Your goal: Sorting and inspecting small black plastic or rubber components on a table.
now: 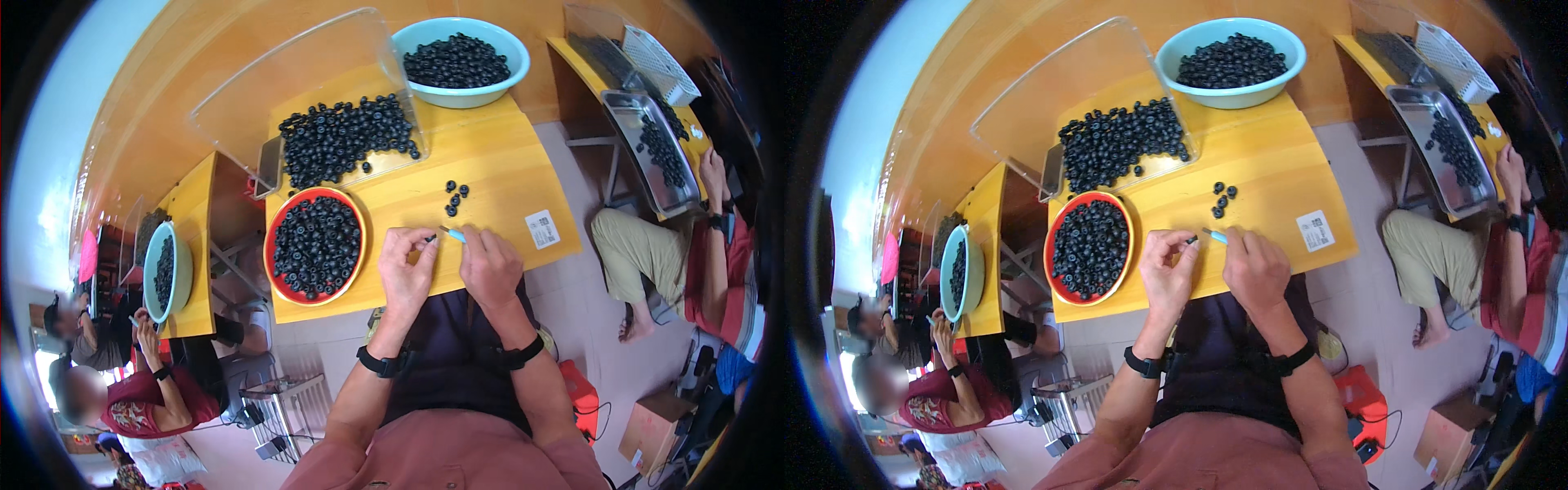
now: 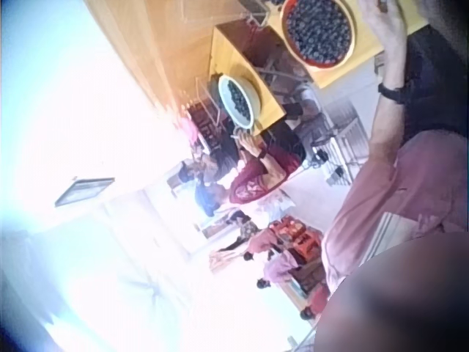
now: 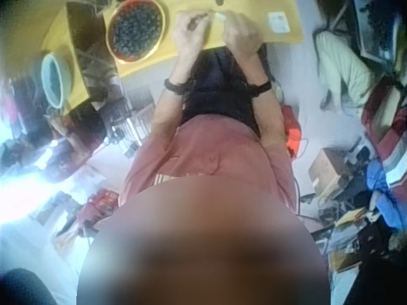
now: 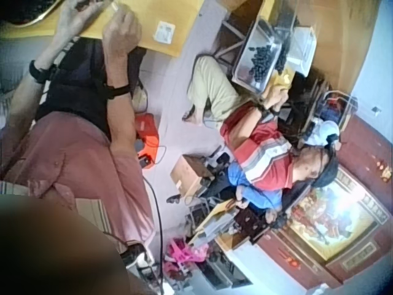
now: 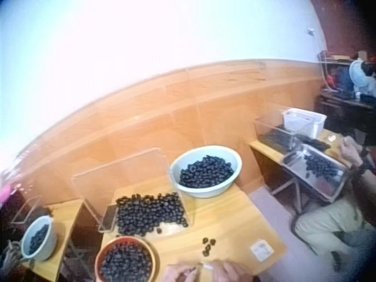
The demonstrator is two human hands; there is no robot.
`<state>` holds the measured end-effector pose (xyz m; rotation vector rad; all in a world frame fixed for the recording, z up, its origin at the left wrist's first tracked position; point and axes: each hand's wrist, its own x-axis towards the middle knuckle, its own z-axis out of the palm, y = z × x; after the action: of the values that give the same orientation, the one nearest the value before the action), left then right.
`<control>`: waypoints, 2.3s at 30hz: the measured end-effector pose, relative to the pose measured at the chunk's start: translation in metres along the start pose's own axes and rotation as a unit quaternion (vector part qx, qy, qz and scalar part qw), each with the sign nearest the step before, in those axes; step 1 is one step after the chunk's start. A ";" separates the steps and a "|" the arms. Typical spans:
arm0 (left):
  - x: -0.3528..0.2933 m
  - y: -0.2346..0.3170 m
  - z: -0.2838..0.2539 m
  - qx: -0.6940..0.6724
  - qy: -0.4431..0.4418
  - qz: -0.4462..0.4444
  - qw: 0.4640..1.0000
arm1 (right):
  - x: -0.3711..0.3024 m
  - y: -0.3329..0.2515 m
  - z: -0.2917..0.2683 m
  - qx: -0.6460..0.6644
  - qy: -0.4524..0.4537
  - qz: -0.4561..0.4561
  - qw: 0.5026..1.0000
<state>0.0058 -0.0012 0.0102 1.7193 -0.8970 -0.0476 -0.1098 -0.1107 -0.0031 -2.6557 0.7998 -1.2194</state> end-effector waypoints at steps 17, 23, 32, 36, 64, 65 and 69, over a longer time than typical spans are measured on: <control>0.042 0.013 -0.018 0.165 -0.107 0.069 0.978 | -0.004 0.005 -0.004 -0.004 0.057 0.007 0.998; 0.058 -0.005 0.017 0.124 -0.172 0.126 0.969 | -0.005 0.006 -0.004 0.025 0.076 0.003 0.997; 0.052 0.004 0.009 0.137 -0.180 0.102 0.969 | -0.004 0.006 -0.006 0.024 0.071 0.000 0.997; 0.059 -0.001 0.011 0.151 -0.200 0.168 0.953 | -0.005 0.006 -0.006 0.020 0.056 0.003 0.998; 0.005 -0.019 0.013 -0.121 -0.041 -0.066 0.990 | -0.002 0.005 -0.007 -0.003 0.023 -0.004 1.000; 0.004 -0.018 0.013 -0.115 -0.038 -0.070 0.990 | -0.002 0.005 -0.006 0.005 0.018 -0.006 1.000; 0.004 -0.009 0.012 -0.087 -0.035 -0.081 0.992 | -0.004 0.006 -0.005 0.014 0.006 -0.022 1.000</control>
<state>0.0078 -0.0131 0.0004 1.6304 -0.7788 -0.2875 -0.1181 -0.1133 -0.0045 -2.6599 0.7225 -1.2483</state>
